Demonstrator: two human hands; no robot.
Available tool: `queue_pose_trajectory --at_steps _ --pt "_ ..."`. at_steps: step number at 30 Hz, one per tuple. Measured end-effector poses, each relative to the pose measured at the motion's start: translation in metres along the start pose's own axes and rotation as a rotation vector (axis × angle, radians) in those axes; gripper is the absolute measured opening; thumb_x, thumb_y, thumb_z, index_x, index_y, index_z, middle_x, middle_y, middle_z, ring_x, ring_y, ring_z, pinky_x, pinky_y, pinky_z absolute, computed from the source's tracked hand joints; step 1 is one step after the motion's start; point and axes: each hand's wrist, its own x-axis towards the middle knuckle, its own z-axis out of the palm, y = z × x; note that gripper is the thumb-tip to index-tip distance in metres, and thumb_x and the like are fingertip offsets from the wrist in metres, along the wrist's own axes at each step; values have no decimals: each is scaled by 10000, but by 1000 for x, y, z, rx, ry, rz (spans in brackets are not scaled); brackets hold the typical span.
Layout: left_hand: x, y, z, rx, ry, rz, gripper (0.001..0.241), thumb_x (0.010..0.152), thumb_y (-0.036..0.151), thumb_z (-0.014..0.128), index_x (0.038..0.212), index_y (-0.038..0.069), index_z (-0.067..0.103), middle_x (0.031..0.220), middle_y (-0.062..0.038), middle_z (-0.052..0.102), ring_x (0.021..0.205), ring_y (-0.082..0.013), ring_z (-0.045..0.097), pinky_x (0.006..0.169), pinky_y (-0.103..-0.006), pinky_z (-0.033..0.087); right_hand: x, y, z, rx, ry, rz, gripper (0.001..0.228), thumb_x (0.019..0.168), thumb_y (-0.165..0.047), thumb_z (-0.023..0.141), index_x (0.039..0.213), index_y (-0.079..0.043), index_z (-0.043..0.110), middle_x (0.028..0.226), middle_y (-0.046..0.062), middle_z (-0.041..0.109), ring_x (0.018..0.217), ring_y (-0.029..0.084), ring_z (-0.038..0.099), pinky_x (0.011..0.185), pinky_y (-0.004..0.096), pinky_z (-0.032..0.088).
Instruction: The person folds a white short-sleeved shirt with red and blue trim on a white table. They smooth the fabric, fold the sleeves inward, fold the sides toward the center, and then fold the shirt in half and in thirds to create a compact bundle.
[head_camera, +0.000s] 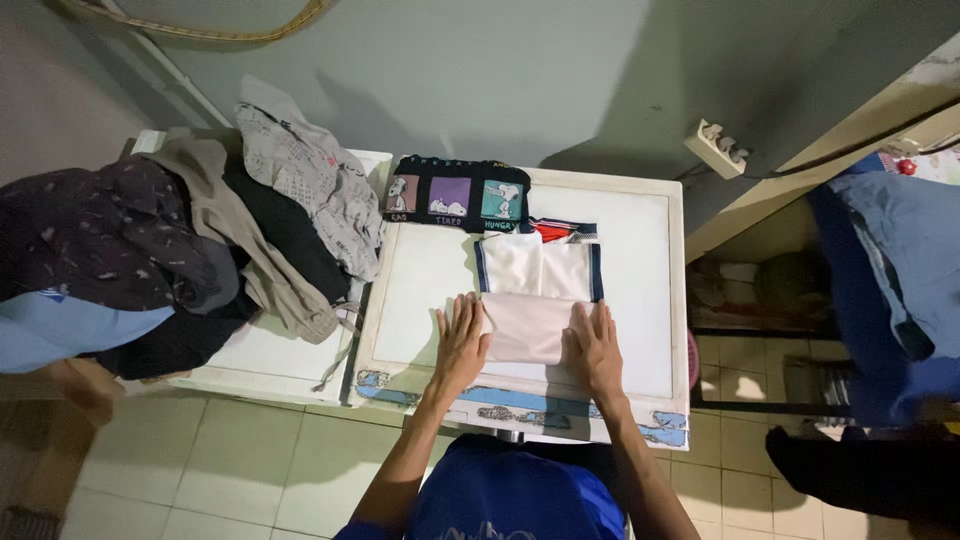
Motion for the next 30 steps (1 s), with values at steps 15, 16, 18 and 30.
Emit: queue_pose_trajectory --at_steps 15,16,18,30 --pt "1 12 -2 26 26 67 638 938 179 602 1531 41 412 1676 -122 241 1544 -398 161 1188 -730 33 20 -66 11 -6 -114 -208 527 1010 -392 576 1503 -215 518 1596 229 396 1489 437 343 1194 607 255" --pt "1 11 -3 24 36 56 646 942 189 596 1538 37 401 1675 -114 237 1542 -400 157 1173 -743 23 21 -69 8 -28 -105 -203 526 1008 -406 572 1498 -221 530 1597 216 400 1489 430 345 1194 605 257" --pt "-1 10 -4 18 55 55 647 952 217 578 1545 40 388 1673 -111 250 1538 -404 160 1164 -751 20 21 -72 3 -68 -102 -183 531 998 -425 573 1489 -227 537 1595 208 401 1485 419 350 1191 607 256" --pt "-1 4 -1 -35 77 54 704 966 190 534 1573 -55 276 1651 -260 257 1539 -380 253 1253 -589 110 16 -40 -5 -95 13 -96 513 1010 -341 558 1507 -217 526 1566 219 460 1480 407 407 1216 511 332"
